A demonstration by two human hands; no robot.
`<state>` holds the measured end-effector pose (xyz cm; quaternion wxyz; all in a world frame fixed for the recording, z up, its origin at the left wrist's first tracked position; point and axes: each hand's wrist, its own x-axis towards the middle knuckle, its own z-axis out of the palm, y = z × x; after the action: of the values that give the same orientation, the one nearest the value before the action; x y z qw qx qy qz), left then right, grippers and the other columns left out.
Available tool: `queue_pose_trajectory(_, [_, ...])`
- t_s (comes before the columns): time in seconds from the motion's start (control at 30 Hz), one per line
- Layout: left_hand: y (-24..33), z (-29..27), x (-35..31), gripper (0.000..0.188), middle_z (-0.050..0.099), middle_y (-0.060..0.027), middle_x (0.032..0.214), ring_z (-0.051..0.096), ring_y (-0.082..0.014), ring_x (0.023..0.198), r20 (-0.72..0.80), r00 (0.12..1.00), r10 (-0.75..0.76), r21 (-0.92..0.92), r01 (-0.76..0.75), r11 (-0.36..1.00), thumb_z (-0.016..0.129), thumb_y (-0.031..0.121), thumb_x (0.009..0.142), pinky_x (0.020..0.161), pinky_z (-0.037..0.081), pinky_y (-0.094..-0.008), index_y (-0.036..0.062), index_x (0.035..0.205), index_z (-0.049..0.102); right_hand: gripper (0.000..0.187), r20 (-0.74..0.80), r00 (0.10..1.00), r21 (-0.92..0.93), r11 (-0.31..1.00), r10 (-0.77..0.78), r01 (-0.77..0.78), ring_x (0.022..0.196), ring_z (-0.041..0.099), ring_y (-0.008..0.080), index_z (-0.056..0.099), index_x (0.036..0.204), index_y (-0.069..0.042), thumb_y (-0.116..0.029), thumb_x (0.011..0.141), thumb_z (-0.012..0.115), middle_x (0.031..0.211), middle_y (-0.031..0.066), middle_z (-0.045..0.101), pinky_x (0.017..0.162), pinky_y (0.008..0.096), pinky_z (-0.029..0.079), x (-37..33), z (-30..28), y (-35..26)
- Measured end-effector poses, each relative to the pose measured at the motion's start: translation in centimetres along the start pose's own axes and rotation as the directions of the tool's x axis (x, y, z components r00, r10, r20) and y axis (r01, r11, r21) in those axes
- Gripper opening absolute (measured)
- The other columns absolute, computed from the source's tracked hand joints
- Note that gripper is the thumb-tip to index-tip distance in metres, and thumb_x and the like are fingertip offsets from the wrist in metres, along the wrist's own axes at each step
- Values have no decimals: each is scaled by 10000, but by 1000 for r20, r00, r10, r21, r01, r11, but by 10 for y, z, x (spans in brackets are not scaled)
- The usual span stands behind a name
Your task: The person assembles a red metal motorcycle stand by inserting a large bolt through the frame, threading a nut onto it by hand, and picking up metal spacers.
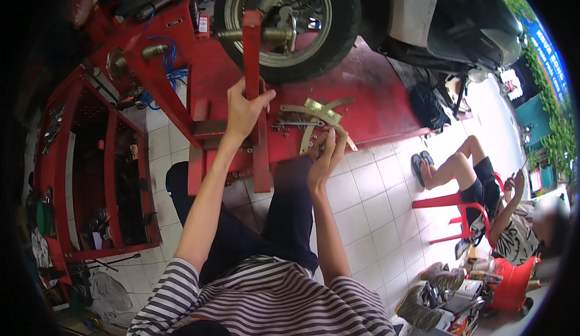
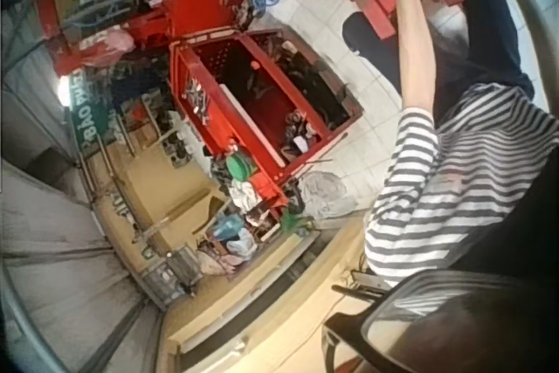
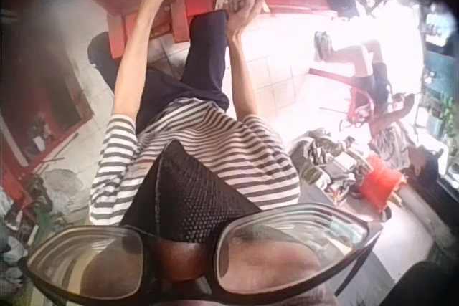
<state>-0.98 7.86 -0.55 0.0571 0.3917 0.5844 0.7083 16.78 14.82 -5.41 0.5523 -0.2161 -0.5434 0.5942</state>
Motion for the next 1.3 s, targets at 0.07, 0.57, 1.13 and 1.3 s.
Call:
queue_pose_trajectory(0.07, [6, -3, -6, 284, 624, -82, 900, 622, -124, 795, -1, 1000, 16, 144, -16, 990, 745, 98, 823, 641, 492, -276, 1, 1022, 567, 183, -5, 998, -2, 998, 63, -63, 513, 304, 24, 481, 1050, -63, -240, 1057, 437, 638, -37, 390, 453, 206, 225, -16, -14, 12])
queue_pose_trajectory(0.57, [-1, -159, -298, 224, 547, -24, 708, 439, -52, 500, -551, 665, -504, -120, 535, 836, 539, 256, 1021, 409, 267, -180, 33, 1017, 541, 154, 224, 961, -383, 921, 161, -65, 544, 377, 28, 546, 959, -21, -164, 1000, 583, 611, -28, 462, 489, 237, 278, -75, -51, 83])
queue_pose_trajectory(1.13, [-49, -163, -238, 518, 467, 4, 530, 401, -61, 421, -328, 785, -525, 69, 574, 816, 427, 404, 1061, 401, 285, -242, 35, 721, 558, 385, 272, 953, -431, 903, 135, -6, 465, 283, 27, 538, 731, -33, -237, 1052, 481, 539, -48, 374, 435, 239, 205, -80, -41, 86])
queue_pose_trajectory(1.3, [-33, -168, -240, 604, 471, -10, 533, 411, -79, 404, -264, 704, -659, -47, 673, 738, 329, 522, 1057, 378, 267, -238, 70, 688, 484, 382, 276, 943, -436, 899, 185, -49, 481, 322, 32, 561, 735, -19, -240, 1043, 504, 540, -40, 398, 451, 241, 241, -80, -43, 86])
